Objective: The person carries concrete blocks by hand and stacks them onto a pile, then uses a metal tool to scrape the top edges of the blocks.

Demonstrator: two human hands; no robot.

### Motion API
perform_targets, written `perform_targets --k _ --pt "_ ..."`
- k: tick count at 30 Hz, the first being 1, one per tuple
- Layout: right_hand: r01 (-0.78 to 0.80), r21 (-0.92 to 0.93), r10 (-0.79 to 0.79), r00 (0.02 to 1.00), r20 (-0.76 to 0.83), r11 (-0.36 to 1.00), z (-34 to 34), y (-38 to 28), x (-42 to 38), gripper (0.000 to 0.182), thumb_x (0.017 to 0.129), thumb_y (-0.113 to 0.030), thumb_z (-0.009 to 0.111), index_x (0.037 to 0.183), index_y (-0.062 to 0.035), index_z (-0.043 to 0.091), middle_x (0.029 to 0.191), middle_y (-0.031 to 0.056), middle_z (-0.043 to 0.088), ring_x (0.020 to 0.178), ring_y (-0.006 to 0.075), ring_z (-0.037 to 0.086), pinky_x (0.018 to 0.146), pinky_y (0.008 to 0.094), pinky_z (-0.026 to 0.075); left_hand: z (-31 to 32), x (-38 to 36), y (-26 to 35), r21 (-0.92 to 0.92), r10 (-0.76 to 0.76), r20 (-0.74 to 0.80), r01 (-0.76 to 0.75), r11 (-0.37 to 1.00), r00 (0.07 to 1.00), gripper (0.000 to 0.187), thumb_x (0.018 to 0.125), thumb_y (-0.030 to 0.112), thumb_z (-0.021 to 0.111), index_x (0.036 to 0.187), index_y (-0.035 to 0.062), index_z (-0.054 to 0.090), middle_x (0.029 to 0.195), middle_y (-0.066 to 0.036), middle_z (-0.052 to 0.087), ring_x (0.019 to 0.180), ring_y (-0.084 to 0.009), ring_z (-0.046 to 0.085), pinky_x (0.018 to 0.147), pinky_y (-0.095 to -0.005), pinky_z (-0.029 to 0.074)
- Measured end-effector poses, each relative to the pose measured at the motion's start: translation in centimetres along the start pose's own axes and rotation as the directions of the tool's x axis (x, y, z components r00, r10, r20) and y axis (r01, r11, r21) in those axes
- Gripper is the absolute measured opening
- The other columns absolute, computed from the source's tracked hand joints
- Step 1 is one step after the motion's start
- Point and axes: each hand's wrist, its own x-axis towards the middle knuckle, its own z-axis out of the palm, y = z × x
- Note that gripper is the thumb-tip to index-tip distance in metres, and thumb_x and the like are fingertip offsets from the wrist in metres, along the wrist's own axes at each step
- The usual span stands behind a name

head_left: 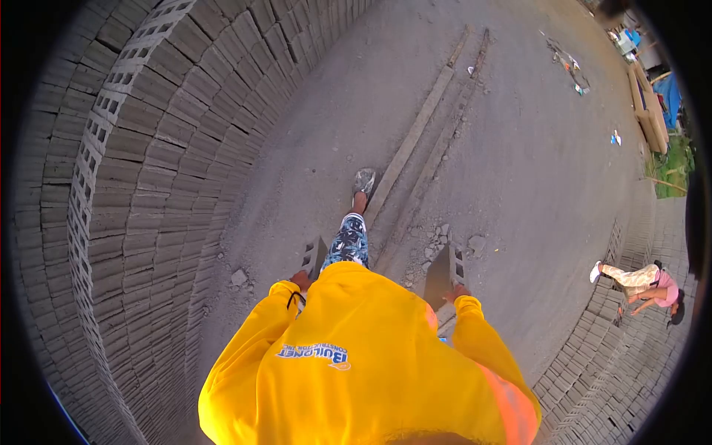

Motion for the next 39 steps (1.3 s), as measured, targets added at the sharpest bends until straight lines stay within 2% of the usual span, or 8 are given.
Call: perform_targets --k 5,10,12,18,21,25,32,39 --pt "0.016 -0.093 -0.013 0.999 0.030 0.996 -14.9 -11.1 5.0 0.085 0.072 -0.041 0.070 0.144 -0.0120 0.037 0.136 0.0214 0.051 0.125 0.0363 0.049 0.104 0.0422 0.040 -9.2 17.5 4.0 -0.081 -0.061 0.004 0.061 0.995 0.998 0.059 0.080 0.039 0.064 0.121 -0.0022 0.053 0.125 -0.027 0.056 0.113 -0.0410 0.057 0.100 -0.0483 0.043" --pt "-0.028 -0.025 0.030 0.997 0.064 0.999 -27.6 -19.3 10.7 0.083 0.073 -0.041 0.070 0.143 -0.0107 0.038 0.136 0.0218 0.050 0.126 0.0368 0.049 0.104 0.0422 0.040 -29.8 15.0 18.4 0.101 -0.066 -0.138 0.080 0.992 0.988 0.071 0.076 0.041 0.067 0.129 -0.0007 0.048 0.135 -0.026 0.048 0.123 -0.0403 0.050 0.108 -0.0503 0.034" --pt "-0.024 -0.002 0.024 0.997 0.069 1.000 -32.0 -23.0 13.6 0.083 0.073 -0.041 0.070 0.143 -0.0102 0.039 0.136 0.0220 0.050 0.126 0.0370 0.048 0.105 0.0422 0.040 -36.4 18.1 21.9 0.133 -0.098 0.012 0.096 0.986 0.995 0.083 0.073 0.049 0.069 0.136 0.0002 0.044 0.140 -0.023 0.044 0.132 -0.0368 0.042 0.112 -0.0490 0.027" --pt "-0.016 0.020 0.013 0.993 0.116 1.000 -45.1 -32.6 25.6 0.082 0.073 -0.042 0.070 0.142 -0.0087 0.040 0.137 0.0225 0.049 0.127 0.0376 0.047 0.105 0.0422 0.039 -51.3 26.0 33.7 0.162 -0.039 -0.145 0.063 0.985 0.989 0.082 0.073 0.049 0.070 0.133 -0.0015 0.045 0.130 -0.024 0.054 0.122 -0.0384 0.051 0.111 -0.0465 0.029" --pt "-0.022 0.034 0.017 0.990 0.138 0.999 -53.7 -36.3 32.4 0.081 0.073 -0.042 0.070 0.141 -0.0079 0.041 0.137 0.0227 0.049 0.127 0.0379 0.047 0.106 0.0422 0.038 -59.8 30.2 40.8 0.151 -0.122 -0.048 0.128 0.980 0.991 0.080 0.076 0.046 0.068 0.138 0.0011 0.042 0.131 -0.023 0.053 0.122 -0.0379 0.052 0.109 -0.0456 0.033" --pt "-0.060 0.050 0.051 0.985 0.167 0.997 -65.4 -41.1 39.2 0.080 0.073 -0.042 0.070 0.140 -0.0069 0.042 0.137 0.0230 0.048 0.128 0.0383 0.046 0.106 0.0422 0.038 -71.2 33.7 50.2 0.164 -0.017 -0.086 0.031 0.986 0.996 0.087 0.076 0.050 0.064 0.145 0.0073 0.033 0.135 -0.022 0.051 0.124 -0.0373 0.050 0.107 -0.0441 0.036" --pt "0.015 0.044 -0.018 0.996 0.086 0.999 -84.9 -47.0 50.3 0.077 0.075 -0.043 0.068 0.139 -0.0079 0.045 0.138 0.0213 0.048 0.129 0.0377 0.045 0.109 0.0412 0.035 -82.0 43.0 61.2 -0.043 0.064 -0.068 -0.067 0.997 0.996 0.079 0.078 0.039 0.066 0.145 0.0086 0.035 0.127 -0.024 0.056 0.117 -0.0384 0.056 0.098 -0.0419 0.044" --pt "-0.007 -0.202 0.040 0.986 0.160 0.979 -107.8 -55.9 62.5 0.086 0.075 -0.043 0.068 0.148 -0.0161 0.030 0.140 0.0200 0.047 0.129 0.0363 0.045 0.107 0.0418 0.037 -88.7 58.4 71.1 -0.075 0.041 -0.018 -0.042 0.996 0.999 0.072 0.081 0.037 0.062 0.144 0.0140 0.036 0.122 -0.024 0.059 0.113 -0.0391 0.058 0.092 -0.0460 0.046"
